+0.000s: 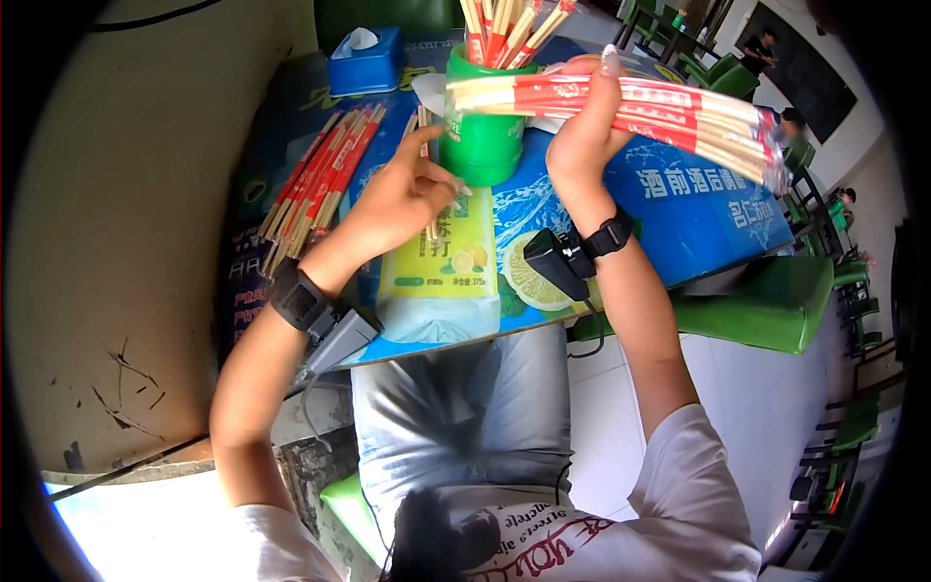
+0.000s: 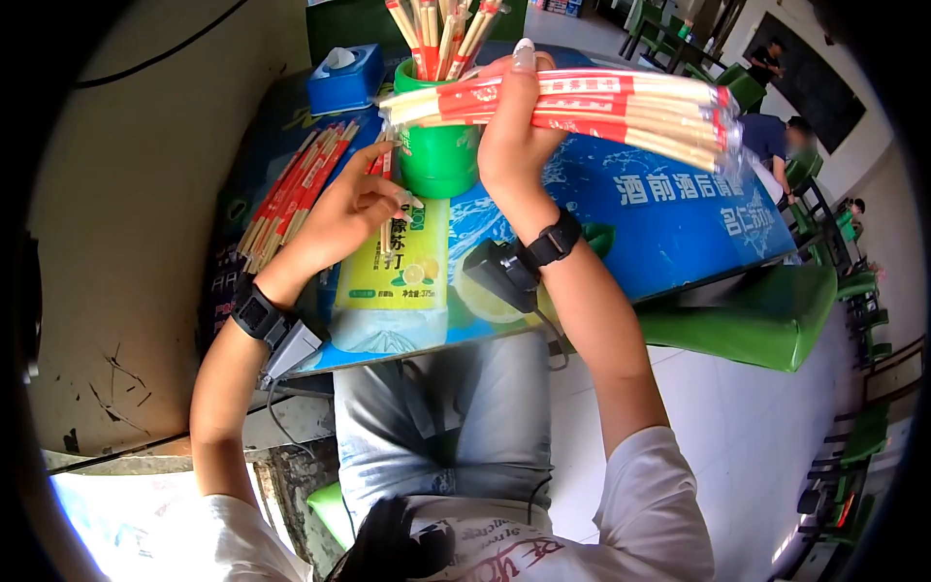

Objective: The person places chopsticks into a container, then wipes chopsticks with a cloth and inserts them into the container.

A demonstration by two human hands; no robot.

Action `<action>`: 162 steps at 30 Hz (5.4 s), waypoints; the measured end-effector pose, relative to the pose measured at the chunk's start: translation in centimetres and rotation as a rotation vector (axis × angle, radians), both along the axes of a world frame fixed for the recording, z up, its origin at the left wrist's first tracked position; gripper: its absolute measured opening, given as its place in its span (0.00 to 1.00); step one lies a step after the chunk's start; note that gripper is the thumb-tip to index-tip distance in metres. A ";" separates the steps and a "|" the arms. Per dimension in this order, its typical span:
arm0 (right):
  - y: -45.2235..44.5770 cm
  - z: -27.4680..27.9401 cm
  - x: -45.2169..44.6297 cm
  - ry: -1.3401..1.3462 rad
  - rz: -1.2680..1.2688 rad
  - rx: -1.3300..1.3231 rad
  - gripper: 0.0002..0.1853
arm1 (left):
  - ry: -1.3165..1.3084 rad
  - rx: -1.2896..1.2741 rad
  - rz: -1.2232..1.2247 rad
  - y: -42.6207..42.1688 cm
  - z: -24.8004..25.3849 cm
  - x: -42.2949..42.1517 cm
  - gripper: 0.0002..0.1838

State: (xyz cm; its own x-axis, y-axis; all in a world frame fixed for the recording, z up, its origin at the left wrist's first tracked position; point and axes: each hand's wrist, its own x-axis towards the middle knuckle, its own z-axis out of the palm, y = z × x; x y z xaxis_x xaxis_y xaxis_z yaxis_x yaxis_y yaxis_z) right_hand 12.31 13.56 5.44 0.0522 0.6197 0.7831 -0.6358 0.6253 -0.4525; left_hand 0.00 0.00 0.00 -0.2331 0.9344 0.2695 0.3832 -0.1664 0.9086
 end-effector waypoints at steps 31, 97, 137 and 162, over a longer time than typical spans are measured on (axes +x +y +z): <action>-0.2 0.2 0.1 -0.353 0.282 0.124 0.13 | 0.132 0.349 0.108 0.0 1.5 0.6 0.30; -1.1 -0.9 0.0 -0.233 0.184 0.106 0.14 | 0.322 0.259 0.214 0.0 0.8 0.6 0.20; -0.4 1.1 1.0 0.187 0.142 -0.197 0.26 | 0.389 0.215 0.196 -1.8 3.9 1.5 0.27; -1.6 1.8 1.7 -0.209 0.076 0.137 0.13 | 0.424 0.222 -0.006 -2.1 4.2 1.4 0.25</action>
State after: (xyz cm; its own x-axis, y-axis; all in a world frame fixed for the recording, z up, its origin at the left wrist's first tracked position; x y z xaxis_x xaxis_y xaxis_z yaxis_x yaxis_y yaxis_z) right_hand 14.05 11.97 7.23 -0.1622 0.5033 0.8488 -0.5852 0.6435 -0.4934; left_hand 1.43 -2.07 4.19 -0.0548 0.8445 0.5327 0.7108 -0.3417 0.6148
